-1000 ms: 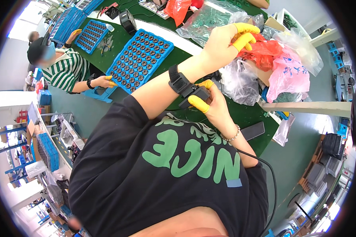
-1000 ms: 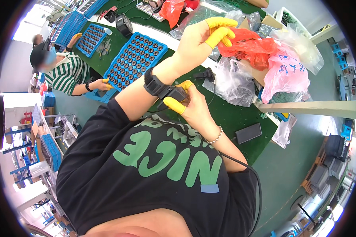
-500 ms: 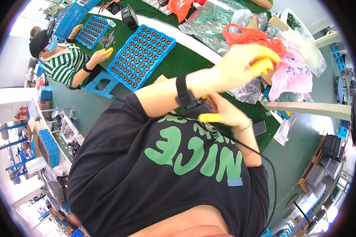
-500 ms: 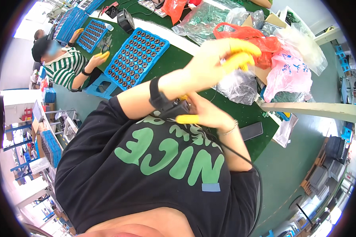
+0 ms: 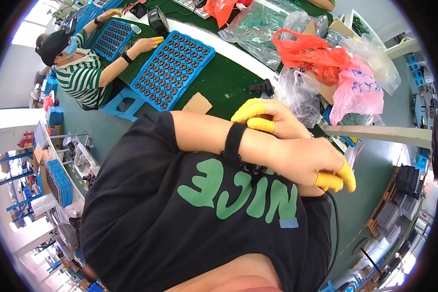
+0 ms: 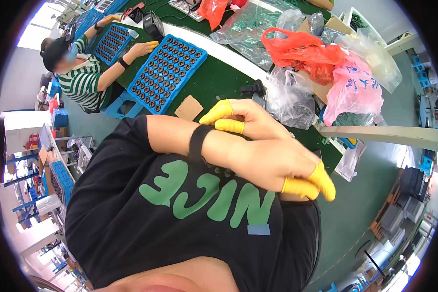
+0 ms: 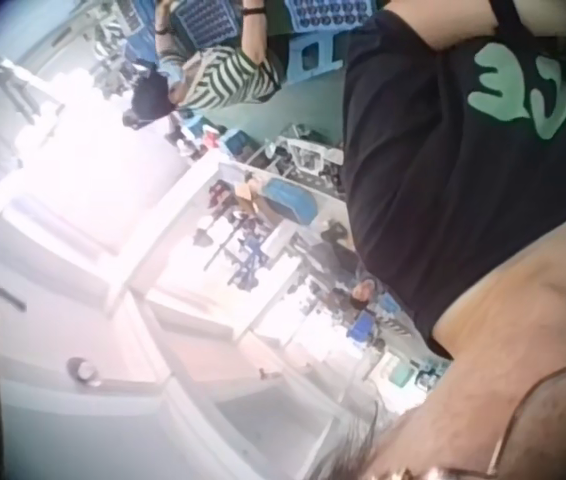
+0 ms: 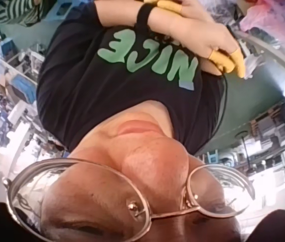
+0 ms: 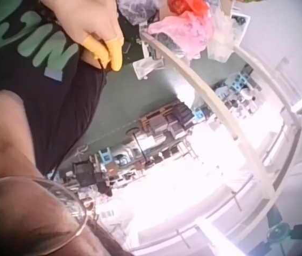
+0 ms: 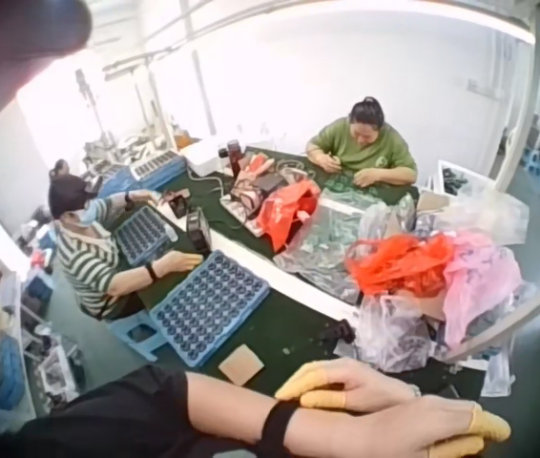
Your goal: Assembling electronic components by attaching straps and inspecting parts at a factory workstation.
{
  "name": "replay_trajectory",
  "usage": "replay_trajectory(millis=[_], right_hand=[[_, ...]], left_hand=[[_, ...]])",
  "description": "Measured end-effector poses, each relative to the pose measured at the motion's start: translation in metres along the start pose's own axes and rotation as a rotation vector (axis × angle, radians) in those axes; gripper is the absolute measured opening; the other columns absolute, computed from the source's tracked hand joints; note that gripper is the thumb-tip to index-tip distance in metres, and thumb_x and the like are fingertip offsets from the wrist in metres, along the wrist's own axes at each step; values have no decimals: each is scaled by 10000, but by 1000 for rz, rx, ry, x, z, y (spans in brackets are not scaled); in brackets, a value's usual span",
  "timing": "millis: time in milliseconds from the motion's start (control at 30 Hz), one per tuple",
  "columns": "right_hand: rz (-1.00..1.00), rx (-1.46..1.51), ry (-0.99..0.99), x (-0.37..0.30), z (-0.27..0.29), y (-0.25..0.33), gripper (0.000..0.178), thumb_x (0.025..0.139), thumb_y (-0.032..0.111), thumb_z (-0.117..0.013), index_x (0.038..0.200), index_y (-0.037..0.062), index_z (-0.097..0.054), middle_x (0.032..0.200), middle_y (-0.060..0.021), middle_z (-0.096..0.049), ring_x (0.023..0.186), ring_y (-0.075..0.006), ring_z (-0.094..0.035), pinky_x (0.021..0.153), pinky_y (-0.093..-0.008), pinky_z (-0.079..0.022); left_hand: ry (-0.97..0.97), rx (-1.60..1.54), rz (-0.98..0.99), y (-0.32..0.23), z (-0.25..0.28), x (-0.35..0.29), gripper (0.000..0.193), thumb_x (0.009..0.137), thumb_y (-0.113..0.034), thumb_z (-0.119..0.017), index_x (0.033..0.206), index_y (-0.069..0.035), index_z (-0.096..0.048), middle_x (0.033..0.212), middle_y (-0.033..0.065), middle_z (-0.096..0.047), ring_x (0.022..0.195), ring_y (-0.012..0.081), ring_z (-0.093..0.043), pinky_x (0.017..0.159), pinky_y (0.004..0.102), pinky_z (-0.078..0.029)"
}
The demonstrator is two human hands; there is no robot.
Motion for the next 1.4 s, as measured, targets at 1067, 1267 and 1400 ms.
replay_trajectory(millis=[1067, 1267, 1400], right_hand=[[-59, 96, -312, -2, 16, -85, 196, 857, 65, -636, 1041, 0, -613, 986, -75, -644, 884, -130, -606, 798, -270, -490], [48, 335, -556, -35, 19, -66, 473, 959, 326, -512, 1304, 18, -417, 1234, -104, -532, 1109, -180, -551, 886, -343, -501], [86, 218, -643, -29, 7, -36, 505, 856, 208, -685, 1241, 12, -422, 1160, -100, -522, 1003, -142, -546, 804, -279, -502]], left_hand=[[-147, -499, 607, 71, 23, -28, 238, 951, -195, -520, 1058, -15, -632, 843, 76, -677, 728, 135, -658, 632, 238, -490], [-708, -541, 422, 94, 157, -22, 274, 945, -210, -534, 1143, -31, -595, 957, 81, -665, 846, 181, -645, 733, 296, -511], [-845, -419, 352, 99, 198, -32, 257, 958, -181, -512, 1148, -26, -587, 932, 79, -667, 846, 180, -652, 703, 278, -514]])
Point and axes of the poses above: each hand's wrist, its own x-axis towards the middle knuckle, its own z-axis out of the back of the hand, y = z × x, the point moved 8 cm from there along x, towards the middle knuckle
